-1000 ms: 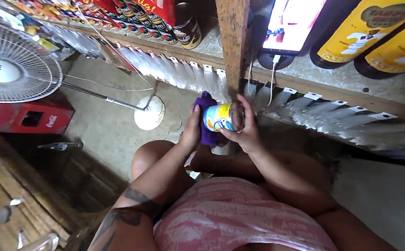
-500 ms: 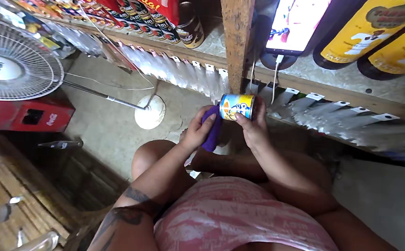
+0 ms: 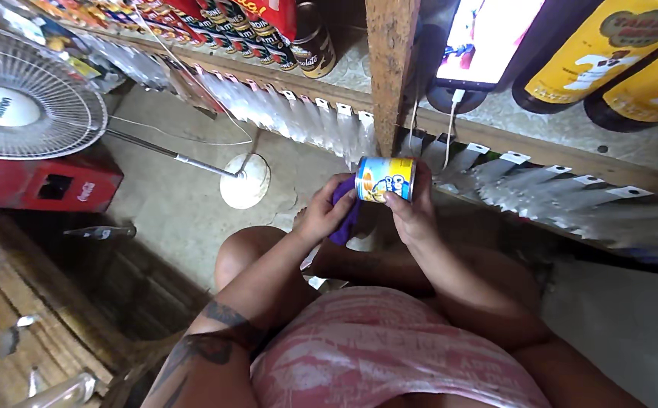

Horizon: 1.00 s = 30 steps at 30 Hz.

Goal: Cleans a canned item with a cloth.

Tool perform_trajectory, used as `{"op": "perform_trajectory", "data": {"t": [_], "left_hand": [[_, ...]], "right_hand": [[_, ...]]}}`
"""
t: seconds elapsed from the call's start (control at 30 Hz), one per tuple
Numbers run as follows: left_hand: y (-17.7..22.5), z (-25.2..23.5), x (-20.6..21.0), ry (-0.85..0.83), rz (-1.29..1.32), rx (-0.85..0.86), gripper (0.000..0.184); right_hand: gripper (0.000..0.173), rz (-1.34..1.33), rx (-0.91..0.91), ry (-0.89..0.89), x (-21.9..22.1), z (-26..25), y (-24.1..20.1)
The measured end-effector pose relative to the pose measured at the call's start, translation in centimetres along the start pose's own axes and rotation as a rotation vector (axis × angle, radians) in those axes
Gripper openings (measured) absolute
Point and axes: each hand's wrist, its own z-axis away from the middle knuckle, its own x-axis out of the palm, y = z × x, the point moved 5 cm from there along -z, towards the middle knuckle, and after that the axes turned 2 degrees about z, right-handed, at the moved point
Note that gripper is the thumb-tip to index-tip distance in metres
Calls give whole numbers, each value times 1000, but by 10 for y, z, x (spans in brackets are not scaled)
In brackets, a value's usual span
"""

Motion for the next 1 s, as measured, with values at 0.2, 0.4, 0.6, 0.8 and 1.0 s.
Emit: {"op": "perform_trajectory", "data": {"t": [0.2,0.4,0.6,0.8,1.0], "left_hand": [[10,1,-7,62,205,57,25],[8,-3,-11,175,157,31,25],[3,-4,-3,57,-29,21,32],[6,1,-2,-30,131,-10,27],[12,0,-10,116,265,12,22]], "right_hand": [[99,39,64,-12,1,-4,0],[92,-12,12,-196,7,1,4],[94,-60,-16,-104,3,1,4],[100,-25,59,44,-2,-3,4],[98,18,65,-63,4,-2,5]]}}
